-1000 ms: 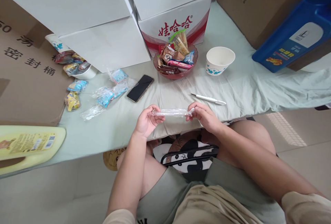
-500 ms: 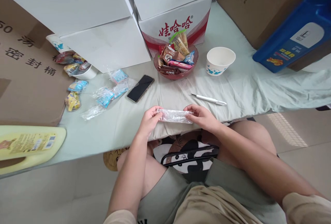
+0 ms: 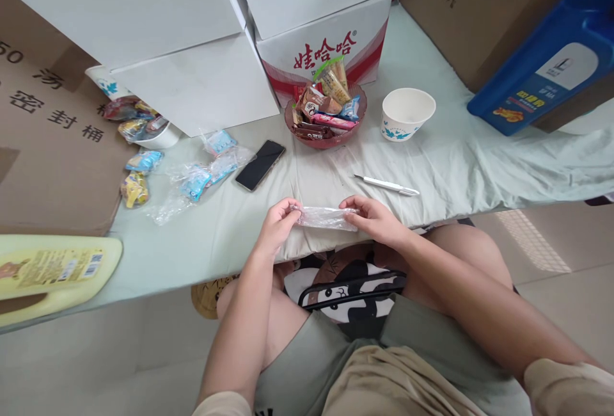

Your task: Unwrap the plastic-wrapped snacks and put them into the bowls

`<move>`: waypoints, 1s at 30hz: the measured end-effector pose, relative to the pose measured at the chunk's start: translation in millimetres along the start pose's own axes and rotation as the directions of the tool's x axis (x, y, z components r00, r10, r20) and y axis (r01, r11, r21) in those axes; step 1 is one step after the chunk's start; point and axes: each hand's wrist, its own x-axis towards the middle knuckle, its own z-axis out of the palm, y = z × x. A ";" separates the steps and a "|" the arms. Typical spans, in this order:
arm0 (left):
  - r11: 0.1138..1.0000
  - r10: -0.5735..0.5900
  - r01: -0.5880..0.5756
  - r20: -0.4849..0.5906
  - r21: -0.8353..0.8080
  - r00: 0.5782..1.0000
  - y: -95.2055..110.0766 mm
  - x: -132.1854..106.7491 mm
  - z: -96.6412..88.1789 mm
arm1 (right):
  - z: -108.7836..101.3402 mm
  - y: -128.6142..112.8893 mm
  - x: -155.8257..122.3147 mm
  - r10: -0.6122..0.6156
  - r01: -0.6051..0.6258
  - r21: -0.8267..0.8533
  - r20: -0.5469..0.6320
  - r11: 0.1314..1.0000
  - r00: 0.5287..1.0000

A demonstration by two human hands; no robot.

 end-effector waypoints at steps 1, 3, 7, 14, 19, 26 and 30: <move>1.000 0.002 -0.002 -0.002 -0.003 1.000 0.0 -0.2 -0.1 | -0.1 -0.5 -0.1 0.007 -0.007 -0.009 0.008 1.000 1.000; 1.000 0.006 -0.006 0.000 -0.004 1.000 0.7 -0.7 0.1 | -0.3 -1.6 -0.3 0.018 -0.017 -0.036 0.015 0.999 1.000; 1.000 0.011 -0.011 0.011 0.016 1.000 4.3 -1.9 2.3 | -0.7 -3.0 -0.9 0.007 -0.007 -0.095 0.001 0.995 1.000; 0.998 0.027 -0.028 0.024 0.058 0.999 5.3 -2.7 4.9 | -1.3 -2.3 -1.6 0.012 -0.012 -0.135 -0.001 0.991 1.000; 0.998 0.034 -0.037 0.038 0.060 0.999 4.3 0.3 4.4 | 1.0 -2.6 -2.5 0.000 -0.004 -0.246 -0.016 0.969 1.000; 0.995 0.099 -0.099 0.009 0.001 0.995 5.8 1.8 5.2 | -0.6 0.0 0.9 -0.034 -0.014 -0.364 -0.125 0.931 0.992; 0.993 0.119 -0.119 0.017 -0.017 0.993 3.6 5.6 6.5 | -2.6 -0.8 1.1 -0.051 0.005 -0.347 -0.123 0.938 0.991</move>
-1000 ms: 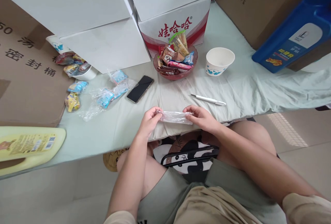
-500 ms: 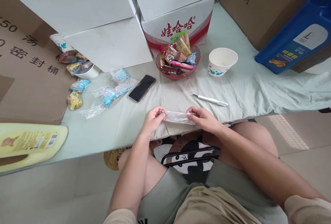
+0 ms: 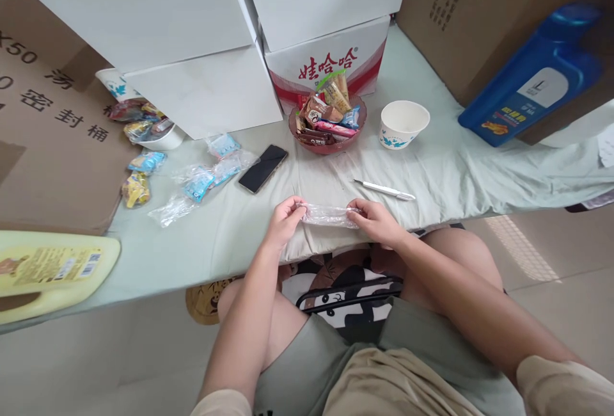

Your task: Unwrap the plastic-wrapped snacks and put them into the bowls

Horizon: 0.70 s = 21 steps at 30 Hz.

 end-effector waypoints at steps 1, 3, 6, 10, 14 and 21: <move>1.000 -0.012 0.012 0.006 -0.021 1.000 -0.4 1.1 0.0 | -1.6 -0.5 -0.5 -0.003 0.003 0.015 -0.004 1.000 1.000; 0.997 -0.043 0.043 0.011 -0.062 0.999 -0.3 2.5 -0.8 | -7.8 -1.7 -1.9 -0.006 0.008 0.042 -0.039 0.999 0.999; 0.994 -0.069 0.070 0.015 -0.078 0.998 1.0 2.2 -3.7 | -28.4 -4.2 -4.0 -0.005 0.019 0.083 -0.161 0.996 0.987; 0.994 -0.072 0.075 0.030 -0.078 0.997 2.0 0.1 -7.5 | -76.4 -15.4 -4.2 0.022 -0.004 0.043 -0.435 0.999 0.900; 0.995 -0.060 0.062 0.035 -0.075 0.998 0.6 1.0 -9.4 | -132.0 -39.0 2.1 -0.127 -0.134 -0.283 -0.740 0.950 0.661; 0.996 -0.066 0.069 0.048 -0.062 0.997 0.2 5.7 -9.6 | -190.2 -54.1 48.7 -0.333 -0.287 -0.805 -0.500 0.519 0.800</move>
